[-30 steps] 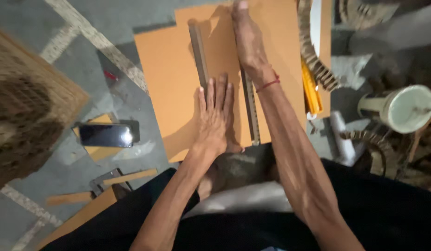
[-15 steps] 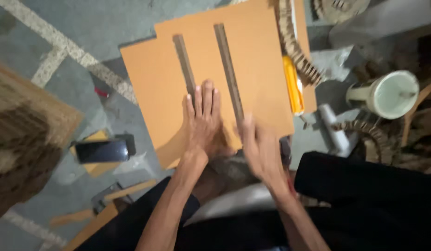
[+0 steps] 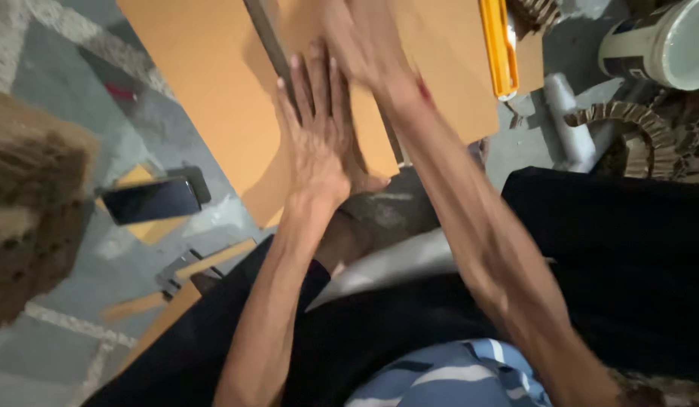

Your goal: The person uses a utility knife and a metal ruler to cut a large piece of cardboard into strips. They score the cardboard along the ruler's edge multiple times and then snap the scored sections apart to create separate pieces.

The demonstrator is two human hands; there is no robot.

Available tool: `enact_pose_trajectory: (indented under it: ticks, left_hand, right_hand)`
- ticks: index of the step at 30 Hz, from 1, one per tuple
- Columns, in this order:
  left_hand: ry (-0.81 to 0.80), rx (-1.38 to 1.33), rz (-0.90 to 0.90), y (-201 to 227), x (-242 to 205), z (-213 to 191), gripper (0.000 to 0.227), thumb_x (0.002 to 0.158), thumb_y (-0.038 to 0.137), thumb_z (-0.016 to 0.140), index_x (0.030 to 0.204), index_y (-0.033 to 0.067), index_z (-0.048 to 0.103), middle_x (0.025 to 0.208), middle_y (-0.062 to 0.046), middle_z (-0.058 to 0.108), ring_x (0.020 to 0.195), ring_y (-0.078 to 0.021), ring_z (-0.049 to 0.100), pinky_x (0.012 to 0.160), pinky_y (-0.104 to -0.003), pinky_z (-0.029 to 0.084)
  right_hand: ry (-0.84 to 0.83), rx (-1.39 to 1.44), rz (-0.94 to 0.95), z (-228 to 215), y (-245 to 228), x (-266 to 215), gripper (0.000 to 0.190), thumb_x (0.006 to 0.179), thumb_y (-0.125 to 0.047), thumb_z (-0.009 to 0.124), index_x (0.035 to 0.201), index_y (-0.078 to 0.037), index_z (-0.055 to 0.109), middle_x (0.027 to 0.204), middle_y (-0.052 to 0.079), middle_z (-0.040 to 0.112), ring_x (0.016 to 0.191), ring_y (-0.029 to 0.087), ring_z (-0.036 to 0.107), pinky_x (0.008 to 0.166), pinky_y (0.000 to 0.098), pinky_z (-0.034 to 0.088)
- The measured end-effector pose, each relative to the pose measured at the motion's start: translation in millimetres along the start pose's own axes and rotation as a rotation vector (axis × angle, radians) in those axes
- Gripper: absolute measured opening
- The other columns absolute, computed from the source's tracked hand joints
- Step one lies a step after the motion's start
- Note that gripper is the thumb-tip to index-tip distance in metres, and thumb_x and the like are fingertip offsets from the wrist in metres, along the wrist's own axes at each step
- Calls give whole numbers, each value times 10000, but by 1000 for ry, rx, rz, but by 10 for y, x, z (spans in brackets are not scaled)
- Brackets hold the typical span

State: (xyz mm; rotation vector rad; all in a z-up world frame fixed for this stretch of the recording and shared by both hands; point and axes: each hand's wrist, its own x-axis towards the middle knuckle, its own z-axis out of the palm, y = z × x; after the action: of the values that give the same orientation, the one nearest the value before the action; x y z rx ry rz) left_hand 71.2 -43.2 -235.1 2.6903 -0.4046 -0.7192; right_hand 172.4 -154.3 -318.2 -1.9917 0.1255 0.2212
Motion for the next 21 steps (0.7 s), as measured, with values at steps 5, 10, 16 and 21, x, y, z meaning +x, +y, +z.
enact_pose_trajectory:
  ticks: [5,10,16,21]
  left_hand:
    - [225,110,59,-85,59,231,1343,633,412,909,1599,-107,134,1692,-279,53,1569,-481,17,1265,-652,70]
    - [509,527,34,-149,161,421,975,947,285,724,1659,-21,132,1739,-229,72,1607,-445,43,1310,-626,92]
    - [311,-205,-176,459,47,373,778,1016,522,444,1587,32,249,1564,-191,237,1471,-382,226,1229,-550,182]
    - [96,118,-153,521,-291,195,1480,610,889,650,1613,-62,122,1701,-230,46,1563,-422,10,1246,-552,11]
  right_hand:
    - [83,-119,-75,-541,-616,-1762,439,1190,-351,412,1405,10,537,1088,283,657,1063,396,684,933,457,513]
    - [-268,-184,457,-920,-1091,-2095,409,980,-355,537,1192,-78,749,631,209,653,602,252,657,613,393,514]
    - [69,-209,-416,-578,-1353,-951,255,982,-61,537,1144,25,715,972,170,723,795,228,679,737,345,537]
    - [-327,-624,-1037,-130,-1086,129,452,795,108,490,1157,-5,736,1241,163,714,1196,323,663,1066,386,545]
